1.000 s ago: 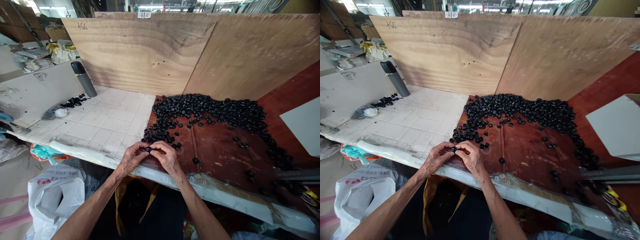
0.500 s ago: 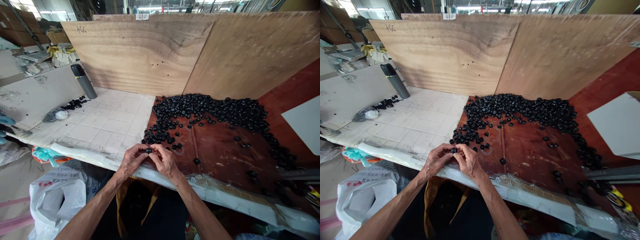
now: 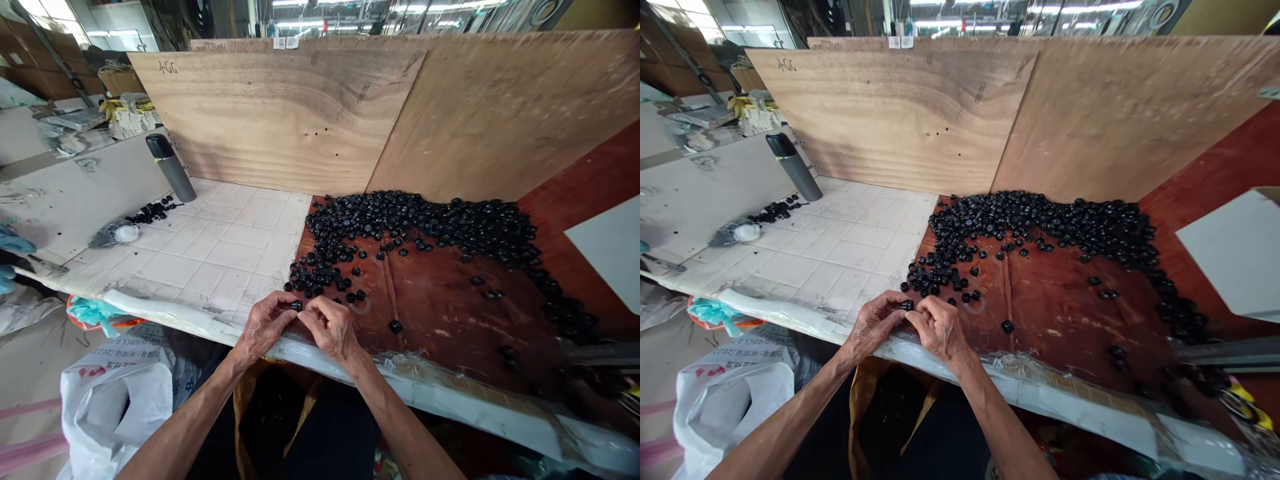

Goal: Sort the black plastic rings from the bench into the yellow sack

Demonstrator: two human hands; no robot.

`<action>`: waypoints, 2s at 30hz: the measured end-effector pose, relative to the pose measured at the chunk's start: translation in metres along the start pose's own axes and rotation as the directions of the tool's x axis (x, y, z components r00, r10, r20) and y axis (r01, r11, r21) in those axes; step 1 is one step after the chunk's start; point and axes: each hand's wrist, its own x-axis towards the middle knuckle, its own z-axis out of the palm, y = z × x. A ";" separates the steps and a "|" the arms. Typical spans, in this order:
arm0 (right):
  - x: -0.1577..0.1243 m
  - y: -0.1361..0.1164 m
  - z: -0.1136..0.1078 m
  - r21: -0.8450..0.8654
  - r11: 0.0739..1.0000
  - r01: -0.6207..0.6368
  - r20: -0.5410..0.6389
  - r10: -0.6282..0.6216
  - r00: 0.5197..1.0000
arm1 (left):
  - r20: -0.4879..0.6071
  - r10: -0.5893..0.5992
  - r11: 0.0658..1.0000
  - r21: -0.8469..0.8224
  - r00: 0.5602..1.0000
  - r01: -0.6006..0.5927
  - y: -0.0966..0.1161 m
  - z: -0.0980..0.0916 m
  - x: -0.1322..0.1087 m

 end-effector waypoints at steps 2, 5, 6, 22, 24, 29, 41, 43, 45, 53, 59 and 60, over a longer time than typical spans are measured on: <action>0.000 0.001 0.000 0.039 0.999 0.010 -0.006 -0.010 1.000 | 0.022 0.009 1.000 -0.006 1.000 -0.009 0.003 0.000 0.000; 0.002 0.003 -0.001 0.040 0.999 0.002 -0.006 -0.002 1.000 | 0.055 0.018 1.000 0.002 0.998 -0.019 0.010 0.000 -0.001; 0.003 0.002 -0.001 0.040 0.999 -0.009 -0.014 0.009 1.000 | 0.057 0.016 1.000 0.014 0.998 -0.017 0.012 0.001 -0.004; -0.038 -0.026 0.001 0.013 0.915 -0.404 -0.021 0.404 0.915 | 0.280 -0.006 0.871 0.474 0.960 -0.133 0.035 -0.017 -0.048; -0.020 -0.007 -0.005 -0.171 0.958 -0.231 -0.088 0.219 0.972 | 0.074 0.042 0.844 0.530 0.996 -0.075 0.029 -0.011 -0.017; 0.011 0.021 0.014 -0.438 0.891 -0.121 -0.038 0.116 0.992 | -0.089 0.098 0.686 0.727 0.991 -0.003 0.004 0.009 0.045; 0.009 0.037 0.012 -0.450 0.859 -0.245 -0.211 0.164 0.964 | -0.066 0.144 0.667 0.743 0.987 -0.048 -0.012 0.011 0.039; 0.009 0.036 0.013 -0.443 0.866 -0.231 -0.197 0.157 0.968 | -0.074 0.137 0.628 0.778 0.988 -0.029 -0.014 0.015 0.042; 0.008 0.034 0.012 -0.427 0.884 -0.190 -0.179 0.123 0.976 | -0.062 0.131 0.596 0.803 0.989 -0.029 -0.013 0.018 0.044; 0.006 0.025 0.008 -0.403 0.914 -0.036 -0.003 0.038 0.999 | 0.024 0.132 0.598 0.795 0.991 -0.099 -0.004 0.019 0.037; 0.010 0.023 0.005 -0.050 0.998 -0.045 -0.104 0.039 0.994 | 0.005 0.220 0.684 0.712 0.976 -0.158 -0.010 0.012 0.028; 0.010 0.022 0.005 0.005 0.999 -0.040 -0.099 0.040 0.994 | 0.006 0.216 0.706 0.689 0.976 -0.161 -0.010 0.011 0.027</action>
